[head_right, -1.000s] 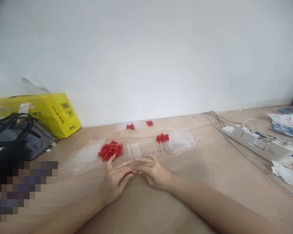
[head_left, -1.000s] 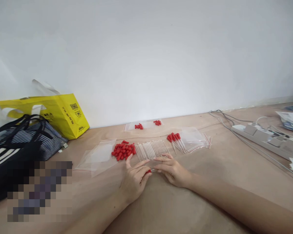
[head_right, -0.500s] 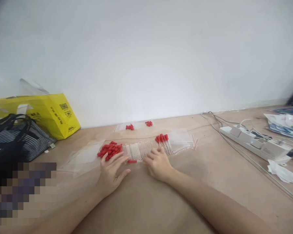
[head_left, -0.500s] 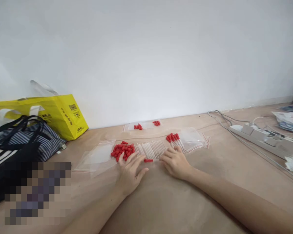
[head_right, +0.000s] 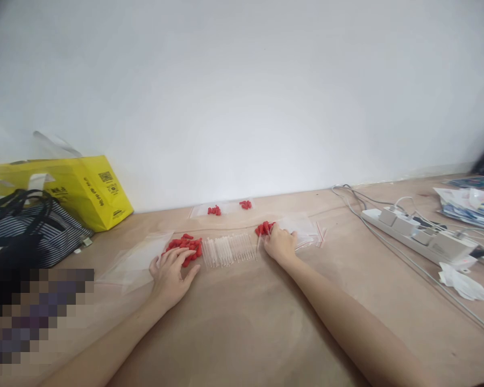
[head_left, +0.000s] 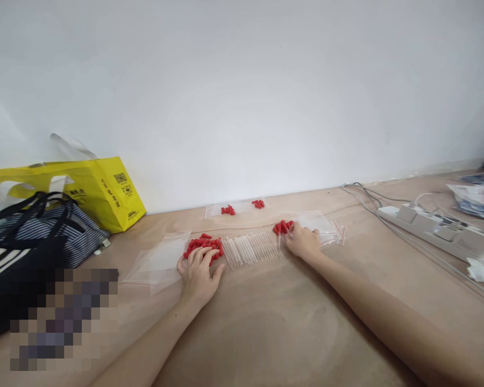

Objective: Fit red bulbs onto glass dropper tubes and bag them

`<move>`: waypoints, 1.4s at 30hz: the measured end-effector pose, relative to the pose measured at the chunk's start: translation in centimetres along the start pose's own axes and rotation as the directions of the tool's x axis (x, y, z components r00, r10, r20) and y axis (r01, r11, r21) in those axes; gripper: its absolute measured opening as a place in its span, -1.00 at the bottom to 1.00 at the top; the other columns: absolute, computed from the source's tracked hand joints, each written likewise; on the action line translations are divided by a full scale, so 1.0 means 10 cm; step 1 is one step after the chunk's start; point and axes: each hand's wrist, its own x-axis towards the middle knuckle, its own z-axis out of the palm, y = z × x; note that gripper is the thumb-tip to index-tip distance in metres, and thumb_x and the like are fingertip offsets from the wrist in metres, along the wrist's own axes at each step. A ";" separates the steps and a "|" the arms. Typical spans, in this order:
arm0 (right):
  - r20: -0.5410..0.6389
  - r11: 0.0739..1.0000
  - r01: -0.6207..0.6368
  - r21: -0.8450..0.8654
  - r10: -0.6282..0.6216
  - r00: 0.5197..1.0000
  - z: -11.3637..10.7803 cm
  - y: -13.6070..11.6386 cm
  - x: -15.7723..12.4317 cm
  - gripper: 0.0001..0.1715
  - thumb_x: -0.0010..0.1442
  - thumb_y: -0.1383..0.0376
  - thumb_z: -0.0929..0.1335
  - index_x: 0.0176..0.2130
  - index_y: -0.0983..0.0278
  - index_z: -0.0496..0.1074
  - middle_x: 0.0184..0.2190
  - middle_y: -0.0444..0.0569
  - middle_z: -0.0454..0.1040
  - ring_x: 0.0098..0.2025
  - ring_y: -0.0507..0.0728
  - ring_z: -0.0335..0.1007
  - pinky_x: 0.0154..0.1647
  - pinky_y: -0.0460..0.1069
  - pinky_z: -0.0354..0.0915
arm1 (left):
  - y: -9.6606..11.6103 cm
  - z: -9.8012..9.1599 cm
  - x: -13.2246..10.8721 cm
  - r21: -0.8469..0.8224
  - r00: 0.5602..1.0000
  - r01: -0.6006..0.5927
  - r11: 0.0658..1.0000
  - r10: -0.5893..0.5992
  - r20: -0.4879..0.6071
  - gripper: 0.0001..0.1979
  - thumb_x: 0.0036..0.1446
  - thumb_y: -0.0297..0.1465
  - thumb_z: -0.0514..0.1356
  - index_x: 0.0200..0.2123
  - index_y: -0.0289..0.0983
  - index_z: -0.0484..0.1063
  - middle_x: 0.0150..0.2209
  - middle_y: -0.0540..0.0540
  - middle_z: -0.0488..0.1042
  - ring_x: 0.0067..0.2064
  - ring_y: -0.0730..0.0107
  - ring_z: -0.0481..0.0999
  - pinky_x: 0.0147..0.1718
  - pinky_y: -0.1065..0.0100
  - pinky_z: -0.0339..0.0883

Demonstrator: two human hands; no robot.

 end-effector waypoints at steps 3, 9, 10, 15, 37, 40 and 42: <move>0.002 1.000 0.001 0.016 -0.001 1.000 0.00 0.01 0.02 -0.68 0.12 0.19 0.16 -0.20 0.34 0.28 -0.34 0.07 0.45 -0.24 0.23 0.33 -0.20 0.07 -0.07 | -0.01 0.01 0.00 0.020 1.000 0.020 1.000 -0.020 0.005 -0.77 -0.04 -0.34 0.12 -0.23 -0.19 0.35 -0.12 -0.16 0.40 -0.03 0.10 0.26 -0.04 -0.05 -0.12; -0.114 0.992 0.122 0.039 -0.117 0.987 -0.03 -0.08 -0.05 -0.70 0.13 0.20 0.15 -0.26 0.31 0.32 -0.28 0.06 0.44 -0.20 0.18 0.30 -0.20 0.05 -0.09 | -0.05 0.03 0.02 0.054 0.997 0.075 0.996 -0.076 0.014 -0.79 -0.04 -0.33 0.13 -0.26 -0.20 0.36 -0.11 -0.18 0.39 -0.01 0.08 0.24 -0.04 -0.09 -0.15; -0.116 0.985 0.168 0.037 -0.163 0.980 -0.04 -0.12 -0.07 -0.70 0.13 0.20 0.15 -0.28 0.29 0.34 -0.28 0.04 0.44 -0.20 0.17 0.29 -0.20 0.04 -0.09 | -0.06 0.04 0.03 0.060 0.997 0.080 0.995 -0.081 0.014 -0.80 -0.04 -0.33 0.13 -0.27 -0.20 0.36 -0.11 -0.17 0.38 -0.01 0.08 0.25 -0.04 -0.10 -0.15; 0.027 0.975 0.220 -0.032 -0.219 0.975 -0.04 -0.32 -0.13 -0.69 0.07 0.18 0.19 -0.36 0.30 0.41 -0.29 0.08 0.45 -0.18 0.19 0.27 -0.16 0.08 -0.08 | -0.05 0.09 0.09 0.092 0.999 0.038 0.995 -0.037 -0.015 -0.81 -0.02 -0.33 0.12 -0.27 -0.21 0.36 -0.12 -0.16 0.38 0.00 0.10 0.24 -0.02 -0.12 -0.19; 0.152 0.990 0.136 -0.032 -0.129 0.980 0.02 -0.42 0.01 -0.70 0.10 0.28 0.18 -0.34 0.34 0.43 -0.31 0.14 0.45 -0.17 0.22 0.31 -0.13 0.11 -0.04 | 0.02 0.12 0.17 0.110 0.975 -0.028 0.994 0.051 -0.214 -0.84 0.07 -0.35 0.06 -0.43 -0.21 0.42 -0.13 -0.12 0.44 -0.01 0.12 0.29 0.03 -0.04 -0.21; 0.127 0.987 0.160 -0.023 -0.156 0.980 -0.05 -0.34 -0.02 -0.67 0.13 0.23 0.16 -0.35 0.34 0.42 -0.31 0.15 0.44 -0.18 0.24 0.31 -0.17 0.12 -0.02 | 0.06 0.01 0.09 0.031 0.963 -0.092 0.995 0.097 -0.252 -0.86 0.05 -0.34 0.09 -0.44 -0.21 0.42 -0.17 -0.09 0.46 -0.03 0.15 0.30 0.04 0.00 -0.17; 0.107 0.984 0.179 -0.015 -0.177 0.978 -0.09 -0.27 -0.05 -0.66 0.15 0.21 0.15 -0.35 0.33 0.41 -0.28 0.13 0.43 -0.16 0.23 0.29 -0.18 0.11 -0.02 | 0.11 -0.07 0.00 -0.038 0.955 -0.196 0.980 0.182 -0.234 -0.88 0.04 -0.35 0.10 -0.45 -0.21 0.42 -0.20 -0.08 0.47 -0.04 0.18 0.31 0.03 0.05 -0.10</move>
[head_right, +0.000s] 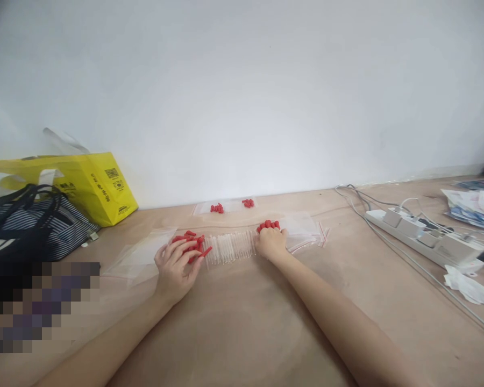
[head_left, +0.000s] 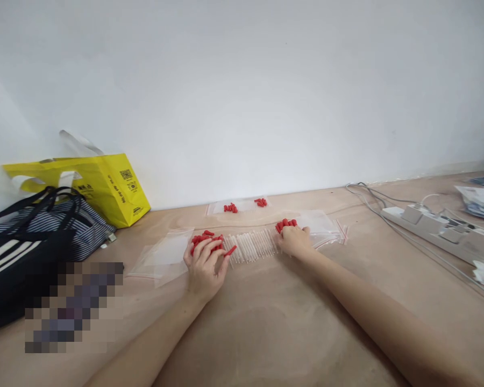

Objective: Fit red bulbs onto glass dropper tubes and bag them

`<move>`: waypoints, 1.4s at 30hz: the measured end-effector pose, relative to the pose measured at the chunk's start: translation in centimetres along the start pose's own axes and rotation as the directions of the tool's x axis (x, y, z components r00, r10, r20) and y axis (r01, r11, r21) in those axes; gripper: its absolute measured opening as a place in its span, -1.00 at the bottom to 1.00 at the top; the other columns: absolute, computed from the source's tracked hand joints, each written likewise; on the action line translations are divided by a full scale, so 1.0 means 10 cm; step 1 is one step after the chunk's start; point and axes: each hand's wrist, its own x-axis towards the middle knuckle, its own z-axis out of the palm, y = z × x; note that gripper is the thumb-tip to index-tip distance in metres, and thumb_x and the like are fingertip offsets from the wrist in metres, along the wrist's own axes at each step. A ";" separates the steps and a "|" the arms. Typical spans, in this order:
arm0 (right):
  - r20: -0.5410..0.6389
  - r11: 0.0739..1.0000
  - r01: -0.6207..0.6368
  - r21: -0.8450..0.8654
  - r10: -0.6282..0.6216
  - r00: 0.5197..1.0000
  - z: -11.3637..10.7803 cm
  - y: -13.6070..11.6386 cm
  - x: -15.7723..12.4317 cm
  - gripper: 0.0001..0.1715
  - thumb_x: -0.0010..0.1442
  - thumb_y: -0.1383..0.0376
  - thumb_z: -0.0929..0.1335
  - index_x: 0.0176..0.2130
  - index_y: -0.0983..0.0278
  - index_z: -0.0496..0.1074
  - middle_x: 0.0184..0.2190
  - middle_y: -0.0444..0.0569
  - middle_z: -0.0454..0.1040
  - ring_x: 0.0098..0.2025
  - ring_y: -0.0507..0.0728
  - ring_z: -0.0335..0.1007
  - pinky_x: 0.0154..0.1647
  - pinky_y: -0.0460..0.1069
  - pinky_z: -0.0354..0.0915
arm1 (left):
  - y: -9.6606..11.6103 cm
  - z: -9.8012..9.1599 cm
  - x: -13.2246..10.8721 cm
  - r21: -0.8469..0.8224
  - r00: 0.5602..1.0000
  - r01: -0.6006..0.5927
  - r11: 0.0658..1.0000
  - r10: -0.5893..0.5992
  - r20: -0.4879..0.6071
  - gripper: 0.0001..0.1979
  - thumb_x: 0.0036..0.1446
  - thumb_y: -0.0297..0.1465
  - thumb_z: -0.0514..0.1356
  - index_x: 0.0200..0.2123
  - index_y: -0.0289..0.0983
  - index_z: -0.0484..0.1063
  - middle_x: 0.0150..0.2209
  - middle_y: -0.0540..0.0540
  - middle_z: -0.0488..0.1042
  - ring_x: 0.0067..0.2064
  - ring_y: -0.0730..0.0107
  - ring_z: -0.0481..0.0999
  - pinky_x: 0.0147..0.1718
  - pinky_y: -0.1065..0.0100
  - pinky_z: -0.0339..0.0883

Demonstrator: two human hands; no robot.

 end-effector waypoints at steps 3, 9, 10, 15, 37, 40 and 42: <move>-0.080 0.998 0.047 0.035 -0.044 0.996 -0.01 0.11 -0.11 -0.66 0.19 0.20 0.12 -0.33 0.31 0.36 -0.23 0.09 0.41 -0.12 0.21 0.25 -0.19 0.07 -0.02 | 0.14 -0.13 -0.09 -0.144 0.986 -0.118 0.983 0.133 0.102 -0.88 0.04 -0.39 0.09 -0.44 -0.20 0.42 -0.23 -0.07 0.48 -0.07 0.23 0.32 0.00 0.11 -0.01; -0.288 0.920 0.349 0.177 -0.291 0.912 0.08 0.21 -0.49 -0.76 0.21 0.27 0.12 -0.37 0.30 0.27 -0.44 -0.05 0.42 -0.35 0.08 0.30 -0.29 -0.03 -0.03 | 0.30 -0.21 -0.16 -0.274 0.955 -0.075 0.959 0.149 0.257 -0.87 0.02 -0.39 0.07 -0.45 -0.19 0.42 -0.24 -0.08 0.46 -0.09 0.21 0.32 -0.02 0.06 -0.03; -0.298 0.889 0.422 0.176 -0.361 0.884 0.09 0.19 -0.56 -0.78 0.21 0.28 0.13 -0.38 0.29 0.27 -0.44 -0.06 0.41 -0.35 0.07 0.28 -0.30 -0.03 -0.03 | 0.30 -0.21 -0.17 -0.276 0.952 -0.062 0.959 0.140 0.273 -0.87 0.01 -0.38 0.07 -0.42 -0.19 0.43 -0.23 -0.08 0.46 -0.09 0.21 0.32 -0.01 0.05 -0.05; -0.298 0.752 0.638 0.165 -0.579 0.759 0.14 0.05 -0.74 -0.84 0.20 0.36 0.15 -0.35 0.28 0.26 -0.40 -0.07 0.39 -0.35 0.05 0.23 -0.29 -0.02 -0.03 | 0.34 -0.14 -0.18 -0.279 0.931 -0.058 0.959 0.153 0.332 -0.79 -0.02 -0.28 0.14 -0.27 -0.13 0.44 -0.17 -0.08 0.44 -0.07 0.16 0.30 0.01 -0.04 -0.14; -0.322 0.637 0.733 0.239 -0.660 0.679 0.13 -0.05 -0.86 -0.81 0.20 0.41 0.14 -0.26 0.30 0.28 -0.40 -0.05 0.38 -0.36 0.04 0.24 -0.21 0.00 0.02 | 0.40 -0.11 -0.14 -0.329 0.958 0.013 0.944 0.082 0.273 -0.79 0.15 -0.41 -0.03 -0.39 -0.21 0.39 -0.42 0.00 0.53 -0.19 0.31 0.44 0.06 -0.01 -0.29; -0.338 0.619 0.741 0.260 -0.660 0.671 0.14 -0.07 -0.88 -0.81 0.20 0.41 0.13 -0.27 0.31 0.28 -0.43 -0.06 0.38 -0.40 0.03 0.22 -0.23 0.00 0.01 | 0.40 -0.10 -0.15 -0.322 0.959 0.029 0.946 0.064 0.276 -0.80 0.15 -0.41 -0.03 -0.37 -0.20 0.39 -0.40 0.02 0.53 -0.18 0.31 0.43 0.05 -0.01 -0.31; -0.350 0.605 0.748 0.272 -0.662 0.663 0.15 -0.08 -0.89 -0.81 0.19 0.41 0.13 -0.28 0.31 0.28 -0.43 -0.06 0.37 -0.40 0.03 0.21 -0.23 0.00 0.00 | 0.40 -0.10 -0.15 -0.314 0.957 0.027 0.949 0.066 0.282 -0.81 0.15 -0.42 -0.03 -0.36 -0.19 0.38 -0.41 0.04 0.52 -0.17 0.31 0.43 0.05 -0.01 -0.30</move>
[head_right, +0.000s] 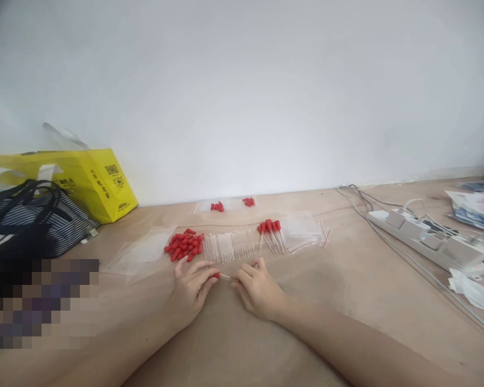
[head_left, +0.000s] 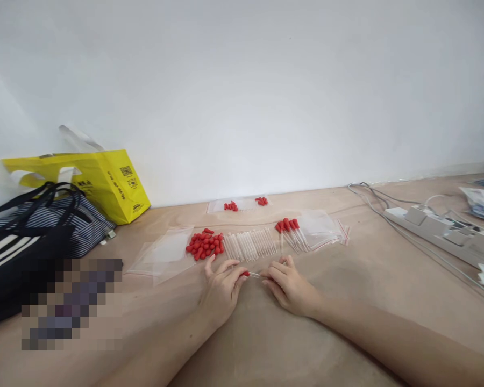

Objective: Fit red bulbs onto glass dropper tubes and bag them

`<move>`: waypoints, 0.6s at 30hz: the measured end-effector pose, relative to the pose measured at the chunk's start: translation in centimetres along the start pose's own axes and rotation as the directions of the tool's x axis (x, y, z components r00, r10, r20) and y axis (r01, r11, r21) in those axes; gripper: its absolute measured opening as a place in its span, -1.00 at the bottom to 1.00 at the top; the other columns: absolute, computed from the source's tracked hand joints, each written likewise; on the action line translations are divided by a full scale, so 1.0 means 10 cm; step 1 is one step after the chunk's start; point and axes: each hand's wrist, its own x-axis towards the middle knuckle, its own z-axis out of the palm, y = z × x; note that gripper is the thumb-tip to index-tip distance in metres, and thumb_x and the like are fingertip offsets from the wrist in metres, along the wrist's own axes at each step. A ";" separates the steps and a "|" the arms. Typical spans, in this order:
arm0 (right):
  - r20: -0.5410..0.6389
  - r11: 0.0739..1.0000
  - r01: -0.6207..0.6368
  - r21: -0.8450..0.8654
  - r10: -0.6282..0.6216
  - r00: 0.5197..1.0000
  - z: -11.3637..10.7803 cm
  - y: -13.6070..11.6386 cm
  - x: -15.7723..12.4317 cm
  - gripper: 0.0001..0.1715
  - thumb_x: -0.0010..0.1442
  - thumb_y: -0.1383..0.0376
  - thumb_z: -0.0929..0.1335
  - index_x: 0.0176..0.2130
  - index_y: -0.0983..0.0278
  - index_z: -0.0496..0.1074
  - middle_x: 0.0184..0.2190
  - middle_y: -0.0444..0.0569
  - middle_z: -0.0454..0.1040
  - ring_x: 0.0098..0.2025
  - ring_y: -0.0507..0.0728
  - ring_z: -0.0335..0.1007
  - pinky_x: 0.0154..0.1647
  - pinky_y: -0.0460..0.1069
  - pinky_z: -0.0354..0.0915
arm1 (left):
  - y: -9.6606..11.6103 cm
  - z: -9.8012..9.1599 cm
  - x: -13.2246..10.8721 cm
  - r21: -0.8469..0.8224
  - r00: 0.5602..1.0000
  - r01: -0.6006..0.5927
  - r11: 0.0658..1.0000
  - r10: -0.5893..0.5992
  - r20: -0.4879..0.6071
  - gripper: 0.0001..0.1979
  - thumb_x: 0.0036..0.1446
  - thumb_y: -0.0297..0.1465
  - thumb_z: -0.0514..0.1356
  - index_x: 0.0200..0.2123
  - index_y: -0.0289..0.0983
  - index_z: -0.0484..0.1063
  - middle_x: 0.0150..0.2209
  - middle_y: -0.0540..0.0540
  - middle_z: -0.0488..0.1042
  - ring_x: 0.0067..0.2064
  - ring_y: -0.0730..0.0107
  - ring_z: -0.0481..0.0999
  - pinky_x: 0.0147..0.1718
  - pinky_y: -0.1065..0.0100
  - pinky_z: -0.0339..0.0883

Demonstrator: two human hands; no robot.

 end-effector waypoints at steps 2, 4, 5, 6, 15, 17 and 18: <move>-0.003 1.000 0.010 0.017 -0.010 1.000 0.01 0.01 0.00 -0.80 0.19 0.42 0.13 -0.29 0.30 0.29 -0.44 -0.07 0.37 -0.40 0.03 0.20 -0.23 0.00 -0.01 | -0.01 0.01 0.00 0.011 1.000 -0.004 1.000 0.004 0.015 -0.81 0.14 -0.44 -0.02 -0.40 -0.19 0.37 -0.43 0.07 0.52 -0.17 0.30 0.42 0.04 -0.01 -0.29; 0.008 0.999 0.020 0.038 -0.020 1.000 0.01 0.02 0.00 -0.79 0.18 0.43 0.13 -0.28 0.30 0.29 -0.44 -0.08 0.37 -0.40 0.02 0.20 -0.23 -0.01 -0.02 | -0.01 0.01 0.00 0.010 0.999 -0.013 1.000 0.012 0.038 -0.81 0.14 -0.44 -0.02 -0.42 -0.19 0.37 -0.43 0.08 0.52 -0.17 0.30 0.42 0.03 -0.02 -0.30; 0.018 0.999 0.026 0.048 -0.027 0.999 0.00 0.02 0.00 -0.79 0.18 0.44 0.13 -0.27 0.29 0.30 -0.43 -0.08 0.38 -0.40 0.02 0.20 -0.24 -0.01 -0.02 | -0.01 0.01 0.00 0.002 0.999 -0.018 1.000 0.017 0.044 -0.81 0.14 -0.43 -0.02 -0.43 -0.19 0.36 -0.43 0.09 0.51 -0.17 0.31 0.42 0.04 -0.02 -0.32; 0.028 0.998 0.033 0.055 -0.034 0.999 0.00 0.03 0.00 -0.78 0.18 0.44 0.13 -0.27 0.29 0.30 -0.43 -0.08 0.38 -0.39 0.02 0.20 -0.24 -0.01 -0.03 | -0.01 0.02 0.00 -0.010 0.999 -0.024 1.000 0.024 0.048 -0.81 0.15 -0.43 -0.02 -0.43 -0.19 0.36 -0.43 0.09 0.51 -0.17 0.32 0.42 0.05 -0.02 -0.35; -0.022 0.994 0.108 -0.002 -0.108 0.994 -0.03 0.05 0.04 -0.76 0.14 0.46 0.13 -0.31 0.31 0.32 -0.45 -0.08 0.37 -0.44 0.01 0.17 -0.28 -0.01 -0.06 | 0.01 0.01 -0.02 -0.056 0.996 -0.086 0.995 0.087 0.028 -0.84 0.13 -0.43 0.01 -0.45 -0.20 0.34 -0.50 0.10 0.49 -0.20 0.36 0.42 0.06 0.02 -0.41; -0.053 0.990 0.142 -0.023 -0.143 0.988 -0.02 0.04 0.05 -0.76 0.12 0.47 0.13 -0.32 0.33 0.33 -0.48 -0.08 0.35 -0.46 0.00 0.14 -0.29 -0.02 -0.07 | 0.03 0.00 -0.01 -0.054 0.994 -0.105 0.993 0.105 0.014 -0.85 0.12 -0.44 0.01 -0.45 -0.21 0.34 -0.50 0.10 0.48 -0.21 0.37 0.43 0.06 0.04 -0.40; -0.068 0.987 0.159 -0.031 -0.161 0.985 -0.01 0.04 0.06 -0.76 0.11 0.48 0.13 -0.33 0.33 0.33 -0.49 -0.08 0.34 -0.47 0.00 0.13 -0.30 -0.02 -0.07 | 0.04 -0.01 -0.01 -0.053 0.993 -0.117 0.992 0.117 0.004 -0.85 0.12 -0.45 0.01 -0.46 -0.22 0.33 -0.51 0.10 0.48 -0.22 0.37 0.43 0.06 0.05 -0.41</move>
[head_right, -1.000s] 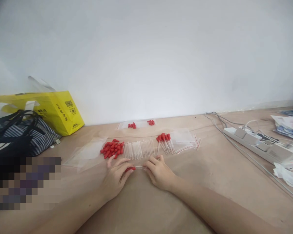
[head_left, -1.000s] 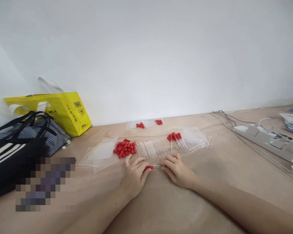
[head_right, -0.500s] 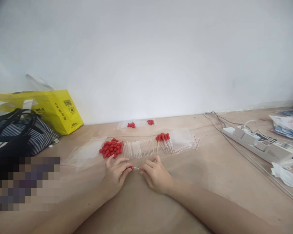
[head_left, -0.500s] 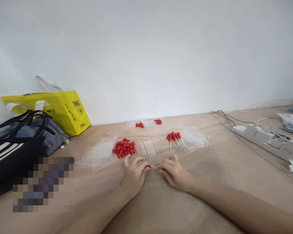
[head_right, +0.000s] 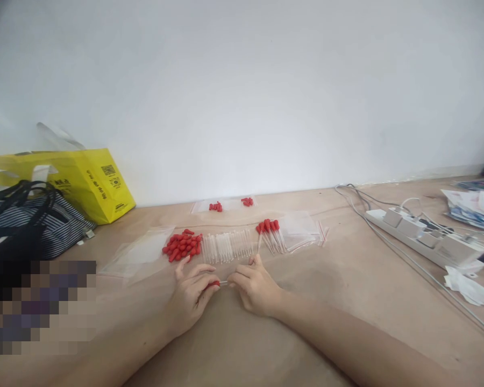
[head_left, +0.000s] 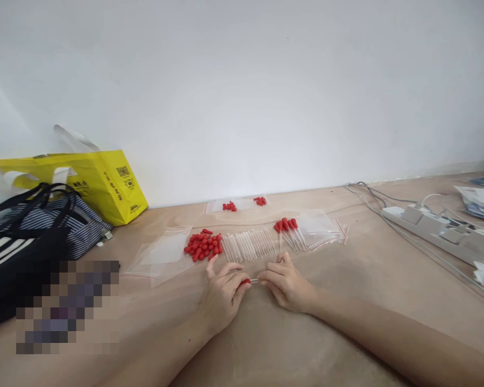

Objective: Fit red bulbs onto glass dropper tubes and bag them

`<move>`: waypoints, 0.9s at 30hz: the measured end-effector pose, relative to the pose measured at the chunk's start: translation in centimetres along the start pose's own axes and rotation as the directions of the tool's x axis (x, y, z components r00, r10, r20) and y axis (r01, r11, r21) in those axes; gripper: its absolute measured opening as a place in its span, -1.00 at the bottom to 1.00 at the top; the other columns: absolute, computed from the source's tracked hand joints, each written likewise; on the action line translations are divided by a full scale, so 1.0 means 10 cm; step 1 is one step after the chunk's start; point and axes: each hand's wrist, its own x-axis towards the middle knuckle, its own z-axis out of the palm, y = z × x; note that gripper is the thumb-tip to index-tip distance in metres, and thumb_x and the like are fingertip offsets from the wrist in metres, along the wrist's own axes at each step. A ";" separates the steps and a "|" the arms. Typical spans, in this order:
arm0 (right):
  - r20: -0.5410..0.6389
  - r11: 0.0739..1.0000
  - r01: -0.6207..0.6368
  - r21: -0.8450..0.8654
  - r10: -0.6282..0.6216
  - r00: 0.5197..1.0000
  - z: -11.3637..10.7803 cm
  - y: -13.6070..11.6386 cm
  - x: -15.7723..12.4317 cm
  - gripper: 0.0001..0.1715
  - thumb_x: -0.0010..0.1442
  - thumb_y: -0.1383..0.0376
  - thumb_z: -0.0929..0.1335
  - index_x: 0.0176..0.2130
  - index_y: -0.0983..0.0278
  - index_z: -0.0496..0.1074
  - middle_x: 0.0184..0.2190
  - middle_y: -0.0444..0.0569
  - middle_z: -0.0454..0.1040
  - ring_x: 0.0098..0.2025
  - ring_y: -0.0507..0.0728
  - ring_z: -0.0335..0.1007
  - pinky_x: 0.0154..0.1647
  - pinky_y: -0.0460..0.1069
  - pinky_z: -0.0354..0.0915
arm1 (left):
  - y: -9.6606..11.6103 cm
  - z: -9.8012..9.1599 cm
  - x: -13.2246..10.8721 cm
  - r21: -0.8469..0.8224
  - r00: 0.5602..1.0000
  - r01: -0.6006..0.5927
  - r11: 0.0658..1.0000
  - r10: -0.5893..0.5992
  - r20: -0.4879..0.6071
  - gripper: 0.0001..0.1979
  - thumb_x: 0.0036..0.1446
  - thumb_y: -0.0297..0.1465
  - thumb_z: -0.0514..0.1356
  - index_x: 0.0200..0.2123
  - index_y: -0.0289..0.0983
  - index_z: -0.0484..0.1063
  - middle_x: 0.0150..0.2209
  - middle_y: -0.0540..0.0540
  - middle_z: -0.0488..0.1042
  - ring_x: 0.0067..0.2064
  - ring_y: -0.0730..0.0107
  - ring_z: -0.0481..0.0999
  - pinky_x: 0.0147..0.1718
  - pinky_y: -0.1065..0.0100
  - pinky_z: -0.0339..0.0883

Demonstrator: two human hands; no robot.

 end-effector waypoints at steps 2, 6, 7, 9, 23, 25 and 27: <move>-0.026 0.999 0.031 -0.014 -0.031 0.999 0.02 0.00 0.01 -0.75 0.08 0.50 0.13 -0.35 0.34 0.33 -0.51 -0.09 0.32 -0.49 0.00 0.10 -0.31 -0.02 -0.07 | 0.02 -0.02 0.01 0.001 0.999 -0.030 1.000 0.030 -0.014 -0.85 0.11 -0.47 0.01 -0.46 -0.23 0.33 -0.52 0.11 0.47 -0.23 0.38 0.44 0.06 0.06 -0.41; -0.047 0.997 0.064 -0.039 -0.065 0.997 0.05 0.00 0.01 -0.75 0.03 0.53 0.14 -0.38 0.34 0.32 -0.53 -0.10 0.31 -0.52 0.00 0.06 -0.32 -0.03 -0.08 | 0.05 -0.04 0.02 0.011 0.997 -0.071 0.997 0.071 -0.031 -0.85 0.11 -0.48 0.02 -0.47 -0.24 0.32 -0.55 0.11 0.46 -0.24 0.38 0.45 0.07 0.07 -0.40; -0.042 0.997 0.067 -0.044 -0.069 0.997 0.06 0.00 0.01 -0.75 0.02 0.54 0.14 -0.39 0.34 0.32 -0.53 -0.09 0.31 -0.52 0.00 0.06 -0.33 -0.03 -0.08 | 0.05 -0.03 0.02 0.015 0.996 -0.077 0.997 0.078 -0.032 -0.85 0.11 -0.48 0.01 -0.48 -0.24 0.32 -0.55 0.11 0.46 -0.24 0.38 0.45 0.07 0.07 -0.39; -0.028 0.996 0.072 -0.053 -0.073 0.997 0.08 0.00 0.01 -0.75 0.03 0.53 0.14 -0.39 0.34 0.32 -0.53 -0.09 0.31 -0.51 0.00 0.06 -0.34 -0.03 -0.08 | 0.05 -0.02 0.02 0.019 0.996 -0.085 0.996 0.085 -0.036 -0.84 0.11 -0.47 0.01 -0.48 -0.24 0.31 -0.56 0.10 0.46 -0.25 0.38 0.45 0.07 0.07 -0.39; 0.033 0.986 0.016 -0.165 -0.011 0.999 -0.02 0.10 0.00 -0.78 0.19 0.29 0.21 -0.39 0.27 0.39 -0.52 -0.13 0.37 -0.40 0.01 0.19 -0.19 0.03 -0.13 | -0.18 -0.05 0.00 0.050 0.995 -0.069 0.996 0.073 -0.070 -0.80 0.11 -0.32 0.07 -0.52 -0.19 0.36 -0.56 0.13 0.48 -0.25 0.35 0.43 0.07 0.03 -0.38; 0.050 0.982 0.014 -0.190 -0.004 0.999 -0.02 0.09 0.00 -0.78 0.18 0.30 0.21 -0.40 0.27 0.39 -0.54 -0.13 0.37 -0.39 0.01 0.18 -0.20 0.02 -0.13 | -0.18 -0.05 0.01 0.051 0.994 -0.087 0.995 0.090 -0.061 -0.78 0.12 -0.31 0.06 -0.53 -0.18 0.37 -0.57 0.13 0.47 -0.26 0.35 0.43 0.07 0.02 -0.39; 0.065 0.980 -0.006 -0.199 0.019 0.998 -0.01 0.08 0.00 -0.80 0.16 0.31 0.22 -0.42 0.27 0.40 -0.54 -0.12 0.38 -0.38 0.02 0.18 -0.23 0.02 -0.13 | -0.20 -0.06 0.01 0.075 0.996 -0.073 0.995 0.077 -0.053 -0.83 0.12 -0.28 0.06 -0.46 -0.14 0.39 -0.49 0.11 0.51 -0.22 0.32 0.42 0.07 0.01 -0.41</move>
